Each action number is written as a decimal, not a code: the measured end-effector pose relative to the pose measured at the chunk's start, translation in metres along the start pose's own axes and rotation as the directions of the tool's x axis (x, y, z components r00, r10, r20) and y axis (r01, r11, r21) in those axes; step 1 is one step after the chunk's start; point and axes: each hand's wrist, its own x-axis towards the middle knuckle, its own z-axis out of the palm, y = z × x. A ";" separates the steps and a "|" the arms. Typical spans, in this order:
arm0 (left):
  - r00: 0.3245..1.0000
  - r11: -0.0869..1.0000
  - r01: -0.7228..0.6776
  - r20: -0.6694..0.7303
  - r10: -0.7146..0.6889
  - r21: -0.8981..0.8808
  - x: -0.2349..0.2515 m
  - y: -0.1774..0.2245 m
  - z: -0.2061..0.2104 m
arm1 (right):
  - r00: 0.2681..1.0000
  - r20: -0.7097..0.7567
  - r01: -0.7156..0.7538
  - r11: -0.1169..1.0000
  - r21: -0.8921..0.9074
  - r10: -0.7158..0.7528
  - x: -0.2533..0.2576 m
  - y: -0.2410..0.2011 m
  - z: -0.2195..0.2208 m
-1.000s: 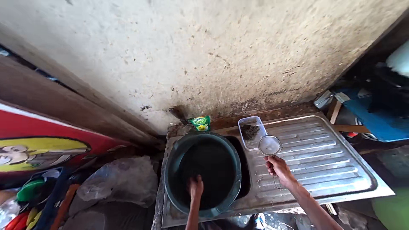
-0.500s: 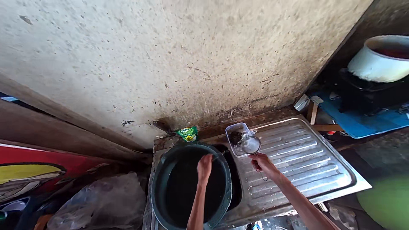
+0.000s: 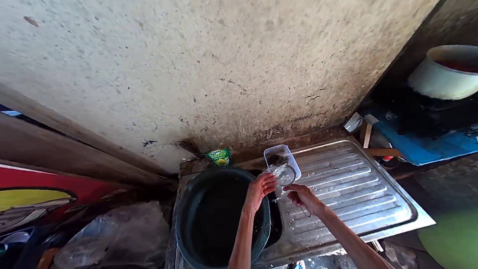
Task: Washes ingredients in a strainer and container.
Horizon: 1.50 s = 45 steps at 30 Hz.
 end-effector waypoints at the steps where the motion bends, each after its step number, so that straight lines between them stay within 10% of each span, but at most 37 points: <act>1: 0.999 0.997 -0.026 -0.045 0.029 0.069 -0.003 0.001 -0.004 | 0.999 -0.010 0.040 0.999 -0.019 -0.040 -0.003 0.000 0.002; 4: 0.932 0.946 -0.001 -0.343 0.118 0.323 -0.022 -0.025 -0.057 | 0.988 -0.059 0.137 0.982 -0.134 -0.146 -0.017 0.013 0.000; 7: 0.775 0.750 0.317 -0.614 0.148 0.581 -0.051 -0.068 -0.136 | 0.991 -0.091 0.064 0.946 -0.318 -0.097 -0.029 0.041 -0.009; 11: 0.663 0.762 0.459 -0.747 0.049 0.457 -0.076 -0.110 -0.179 | 0.981 -0.130 0.085 0.926 -0.367 -0.142 -0.046 0.053 0.017; 18: 0.751 0.778 0.283 -0.634 0.184 0.560 -0.102 -0.083 -0.156 | 0.960 0.275 0.023 0.958 -0.286 0.059 -0.009 0.028 0.156; 28: 0.732 0.235 0.120 -0.246 0.636 0.965 -0.162 -0.108 -0.198 | 0.990 0.017 -0.108 0.822 -0.559 0.142 0.080 0.089 0.224; 40: 0.863 0.223 0.251 -0.322 0.389 0.942 -0.162 -0.099 -0.193 | 0.967 -0.152 -0.256 0.814 -0.521 0.206 0.102 0.096 0.257; 45: 0.889 0.230 0.277 -0.340 0.307 0.933 -0.165 -0.091 -0.192 | 0.966 -0.189 -0.219 0.944 -0.245 0.175 0.101 0.112 0.267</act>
